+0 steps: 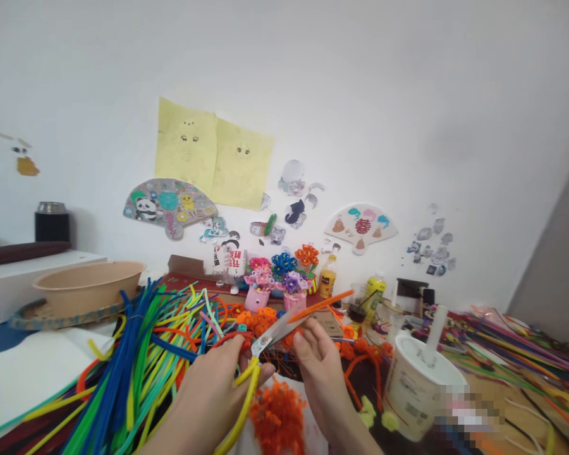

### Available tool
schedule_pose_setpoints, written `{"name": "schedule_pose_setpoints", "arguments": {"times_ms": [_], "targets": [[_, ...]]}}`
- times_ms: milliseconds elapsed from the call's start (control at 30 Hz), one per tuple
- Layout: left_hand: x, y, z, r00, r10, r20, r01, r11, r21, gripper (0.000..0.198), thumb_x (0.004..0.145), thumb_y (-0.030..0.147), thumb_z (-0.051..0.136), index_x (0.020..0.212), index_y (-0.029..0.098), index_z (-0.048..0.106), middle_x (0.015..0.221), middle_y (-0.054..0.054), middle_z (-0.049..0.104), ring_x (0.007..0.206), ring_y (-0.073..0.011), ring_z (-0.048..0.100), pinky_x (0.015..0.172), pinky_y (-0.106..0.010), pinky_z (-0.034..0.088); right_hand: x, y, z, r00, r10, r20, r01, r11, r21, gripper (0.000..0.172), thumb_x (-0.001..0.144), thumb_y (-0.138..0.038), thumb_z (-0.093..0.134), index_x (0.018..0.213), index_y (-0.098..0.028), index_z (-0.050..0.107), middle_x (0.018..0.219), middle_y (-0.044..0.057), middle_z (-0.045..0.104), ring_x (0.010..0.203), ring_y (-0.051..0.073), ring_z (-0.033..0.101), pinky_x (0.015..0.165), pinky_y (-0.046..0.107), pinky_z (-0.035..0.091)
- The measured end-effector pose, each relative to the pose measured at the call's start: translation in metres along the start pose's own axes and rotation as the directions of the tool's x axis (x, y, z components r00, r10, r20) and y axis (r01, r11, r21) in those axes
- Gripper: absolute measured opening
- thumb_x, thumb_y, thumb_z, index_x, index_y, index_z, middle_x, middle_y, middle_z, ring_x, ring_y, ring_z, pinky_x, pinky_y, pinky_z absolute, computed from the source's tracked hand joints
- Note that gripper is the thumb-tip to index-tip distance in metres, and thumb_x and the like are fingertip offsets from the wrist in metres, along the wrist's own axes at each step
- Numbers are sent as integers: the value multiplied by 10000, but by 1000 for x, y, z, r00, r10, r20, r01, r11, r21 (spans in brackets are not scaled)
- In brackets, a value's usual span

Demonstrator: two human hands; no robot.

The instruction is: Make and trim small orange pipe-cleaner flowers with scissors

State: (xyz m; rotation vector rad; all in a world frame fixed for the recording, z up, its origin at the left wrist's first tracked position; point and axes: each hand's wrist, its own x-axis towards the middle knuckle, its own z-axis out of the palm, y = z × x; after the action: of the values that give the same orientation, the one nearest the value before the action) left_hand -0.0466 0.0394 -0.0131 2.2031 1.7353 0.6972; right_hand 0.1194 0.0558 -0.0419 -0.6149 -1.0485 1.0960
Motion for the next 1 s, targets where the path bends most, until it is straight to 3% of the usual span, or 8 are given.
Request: {"name": "schedule_pose_setpoints", "arguments": {"times_ms": [233,400,600,1000], "targets": [[0,2,-5,1000,2,27,-1,1000,-20,270,861,435,430,863,208,575,879,-87,709,827,-269,660,678,-305,401,1,-1,-1,1000,-17,14,17,1000,-4,328,737,-365,771,989,-189,657,990,78,716,968,222,659,858,315,507],[0,-2,-5,999,7,52,-9,1000,28,308,868,456,411,812,208,583,823,-93,713,761,-270,658,626,-293,369,3,-6,-4,1000,-26,5,26,996,-82,232,797,-419,695,782,-190,664,707,-3,674,669,139,623,617,208,492],[2,-2,0,995,31,91,-33,999,15,271,850,431,446,788,208,587,826,-94,717,720,-254,658,596,-273,354,8,-14,-11,986,-165,-5,156,947,-281,233,775,-400,704,834,-175,716,827,43,723,795,202,649,791,297,507],[1,-10,10,990,83,113,-80,996,-27,328,868,445,401,889,197,615,857,-111,724,732,-255,671,614,-279,404,5,-22,-10,970,-235,64,241,894,-377,140,798,-308,672,784,-172,703,772,54,708,750,206,650,704,294,523]]}}
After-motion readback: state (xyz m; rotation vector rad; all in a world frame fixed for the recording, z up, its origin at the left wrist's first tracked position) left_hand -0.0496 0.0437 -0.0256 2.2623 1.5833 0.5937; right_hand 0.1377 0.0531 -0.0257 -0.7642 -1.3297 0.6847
